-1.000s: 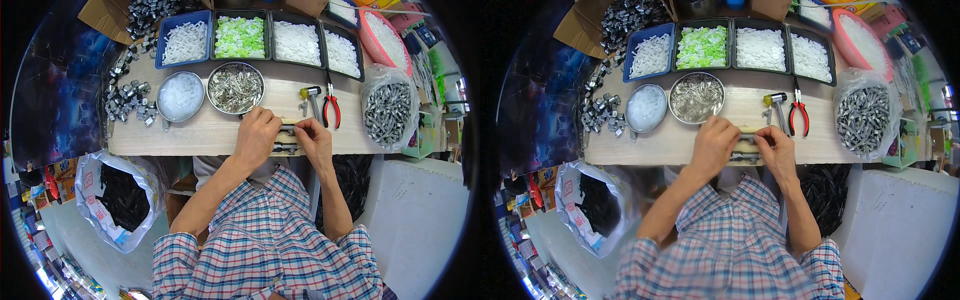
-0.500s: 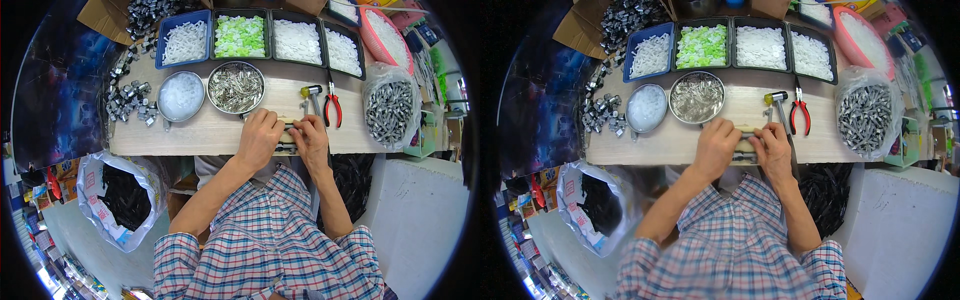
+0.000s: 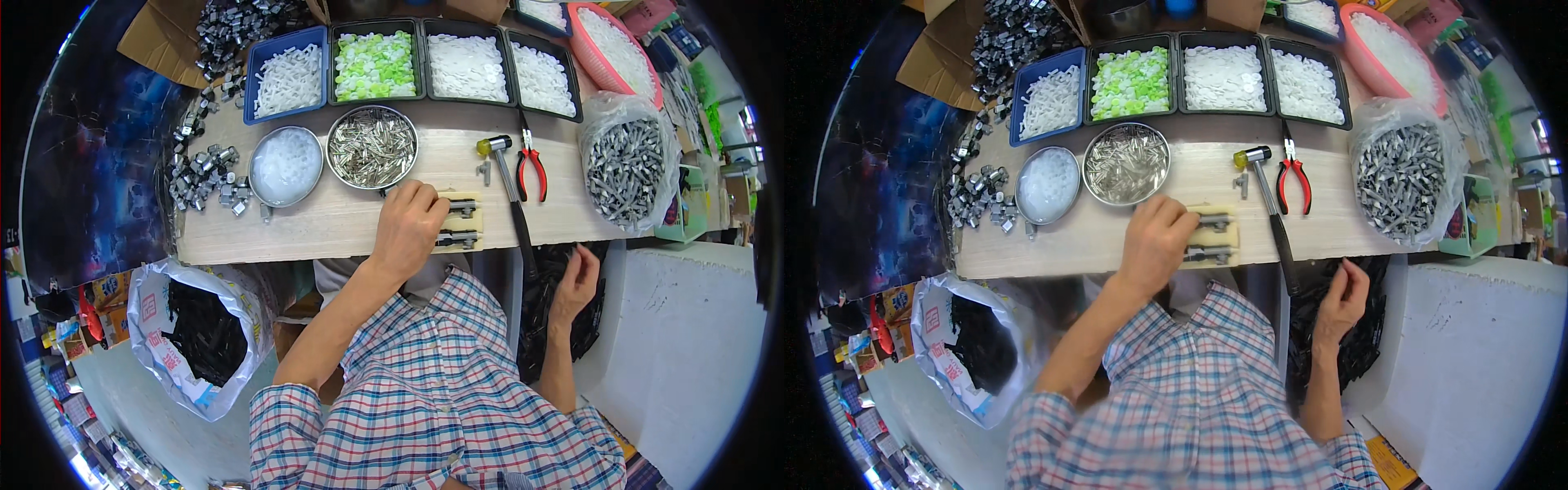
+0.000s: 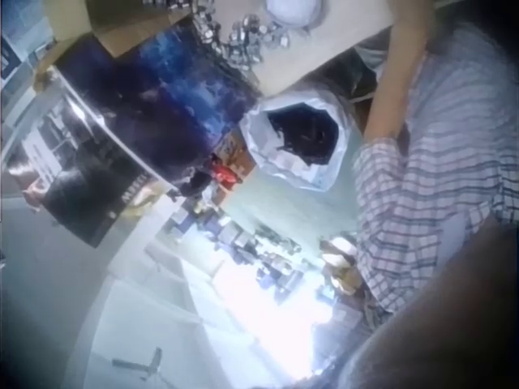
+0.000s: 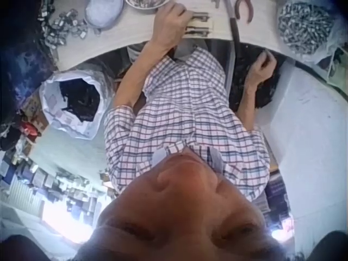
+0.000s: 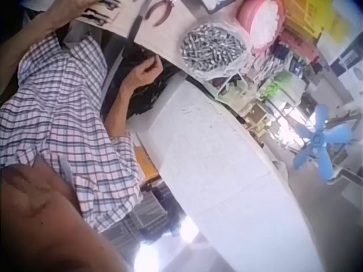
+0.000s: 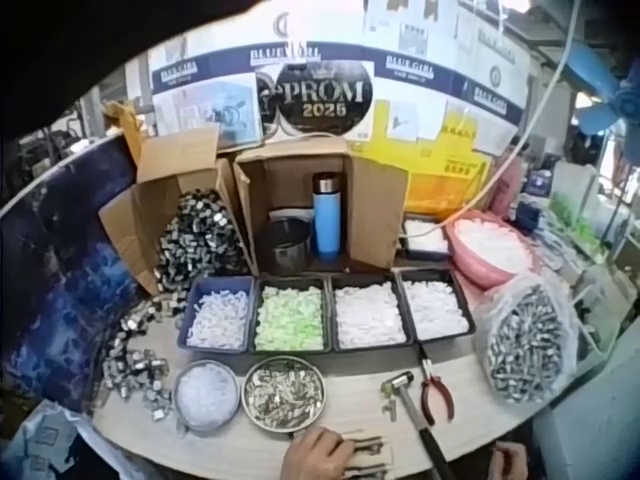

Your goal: The recorder is assembling small plastic and metal components into a yellow base at a factory workbench using various hand tools.

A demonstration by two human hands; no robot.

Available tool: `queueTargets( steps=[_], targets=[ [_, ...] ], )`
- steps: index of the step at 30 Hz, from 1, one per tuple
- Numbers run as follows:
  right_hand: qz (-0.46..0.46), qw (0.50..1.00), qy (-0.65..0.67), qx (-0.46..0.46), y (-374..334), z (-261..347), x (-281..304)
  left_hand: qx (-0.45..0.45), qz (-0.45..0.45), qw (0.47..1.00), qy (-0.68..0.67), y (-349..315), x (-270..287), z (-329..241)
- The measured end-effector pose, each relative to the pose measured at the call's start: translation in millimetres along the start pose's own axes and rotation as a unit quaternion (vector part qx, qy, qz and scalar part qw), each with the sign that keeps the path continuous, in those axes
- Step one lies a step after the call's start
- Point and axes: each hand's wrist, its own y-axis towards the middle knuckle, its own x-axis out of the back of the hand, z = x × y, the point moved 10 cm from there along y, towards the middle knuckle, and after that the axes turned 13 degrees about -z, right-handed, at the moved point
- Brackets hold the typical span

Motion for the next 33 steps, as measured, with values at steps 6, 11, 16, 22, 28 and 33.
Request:
queueTargets(
  steps=[6,11,16,22,28,33],
  targets=[
    [0.207,0.893,-0.387,0.094,-102,-175,27,0.057,-0.033,0.997,-0.049,2,13,3],
    [0.224,0.878,-0.419,0.063,-105,-193,20,0.193,-0.151,0.966,-0.078,-19,58,30],
    [0.332,0.858,-0.346,0.183,-118,-151,13,0.287,-0.149,0.944,-0.07,-62,85,47],
    [0.388,0.843,-0.326,0.18,-116,-152,14,0.303,-0.134,0.94,-0.078,-81,95,42],
    [0.345,0.872,-0.341,0.069,-90,-135,27,0.3,-0.118,0.939,-0.123,-79,85,33],
    [0.288,0.912,-0.291,0.04,-73,-143,50,0.282,-0.11,0.942,-0.143,-72,80,25]
  ],
)
